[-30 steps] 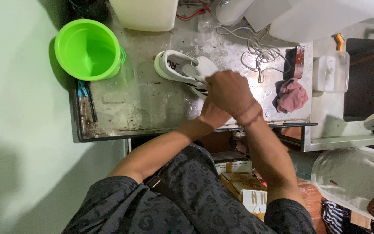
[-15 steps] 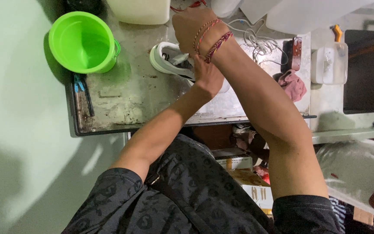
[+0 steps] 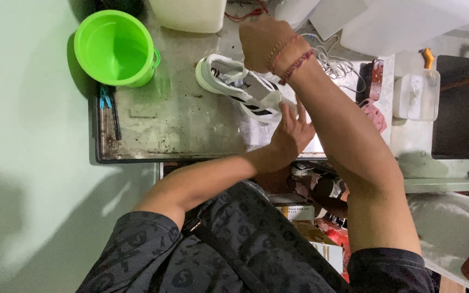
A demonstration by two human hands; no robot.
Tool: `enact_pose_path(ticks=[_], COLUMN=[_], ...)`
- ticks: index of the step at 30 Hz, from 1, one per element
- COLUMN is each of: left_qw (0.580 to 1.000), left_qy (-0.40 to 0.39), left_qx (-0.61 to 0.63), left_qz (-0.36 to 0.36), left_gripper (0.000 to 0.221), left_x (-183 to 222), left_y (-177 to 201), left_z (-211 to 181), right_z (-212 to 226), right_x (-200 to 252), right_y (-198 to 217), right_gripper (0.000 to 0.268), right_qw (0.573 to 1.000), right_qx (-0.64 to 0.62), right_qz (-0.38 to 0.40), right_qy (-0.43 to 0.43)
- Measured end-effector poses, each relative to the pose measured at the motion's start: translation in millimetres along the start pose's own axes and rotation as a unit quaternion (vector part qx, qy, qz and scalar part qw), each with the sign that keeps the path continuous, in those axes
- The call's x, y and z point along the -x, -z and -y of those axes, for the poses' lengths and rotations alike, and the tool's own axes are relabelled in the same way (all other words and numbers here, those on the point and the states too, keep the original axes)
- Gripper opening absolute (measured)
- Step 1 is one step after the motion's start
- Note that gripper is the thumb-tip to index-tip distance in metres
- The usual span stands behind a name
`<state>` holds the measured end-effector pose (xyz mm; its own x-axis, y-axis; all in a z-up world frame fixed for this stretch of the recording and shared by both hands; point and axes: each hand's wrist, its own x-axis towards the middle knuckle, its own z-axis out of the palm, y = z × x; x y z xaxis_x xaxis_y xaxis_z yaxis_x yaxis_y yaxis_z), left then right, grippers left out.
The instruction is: Cleaning a white sneaker by meticulously wiping the surface with a cloth at a repair bench.
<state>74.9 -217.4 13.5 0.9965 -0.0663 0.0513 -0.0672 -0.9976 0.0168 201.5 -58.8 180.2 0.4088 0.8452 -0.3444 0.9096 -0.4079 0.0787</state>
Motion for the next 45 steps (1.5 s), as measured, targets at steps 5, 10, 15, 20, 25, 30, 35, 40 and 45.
enact_pose_path(ticks=[5,10,15,20,25,30,35,40,45], left_qw=[0.989,0.976,0.997,0.980,0.979,0.963,0.928,0.942,0.842], left_qy=[0.103,0.128,0.008,-0.082,0.043,0.148,0.198,0.224,0.320], left_qx=[-0.099,-0.055,0.029,0.084,0.191,0.223,0.316,0.245,0.400], left_qz=[-0.050,-0.169,-0.072,-0.161,-0.050,-0.028,-0.022,-0.040,-0.171], left_gripper=[0.083,0.058,0.040,0.026,0.028,0.038,0.017,0.031,0.028], left_x=[26.3,38.6,52.8,88.0,92.2,79.5,73.0,65.3,67.0], left_y=[33.4,21.6,38.0,44.0,45.2,8.6,20.3,58.3,-23.6], left_z=[41.0,70.6,84.9,119.5,147.3,159.3,169.7,183.8,194.3], right_z=[5.4,-3.0,12.9,25.0,29.5,35.4,51.1,45.9,73.8], right_x=[34.9,53.7,82.3,100.9,99.8,109.4,136.0,146.9,161.5], right_y=[18.0,-28.5,-75.5,-117.8,-158.2,-139.4,-86.2,-91.5,-88.3], right_gripper=[0.029,0.039,0.022,0.031,0.035,0.036,0.032,0.034,0.037], right_qw=[0.996,0.993,0.971,0.877,0.815,0.822,0.917,0.944,0.961], right_qx=[-0.062,-0.111,-0.211,-0.439,-0.515,-0.499,-0.314,-0.246,-0.187], right_qz=[0.048,-0.005,-0.075,-0.139,-0.162,-0.152,-0.163,-0.133,-0.072], right_qy=[-0.049,-0.027,-0.079,-0.136,-0.211,-0.230,-0.184,-0.178,-0.189])
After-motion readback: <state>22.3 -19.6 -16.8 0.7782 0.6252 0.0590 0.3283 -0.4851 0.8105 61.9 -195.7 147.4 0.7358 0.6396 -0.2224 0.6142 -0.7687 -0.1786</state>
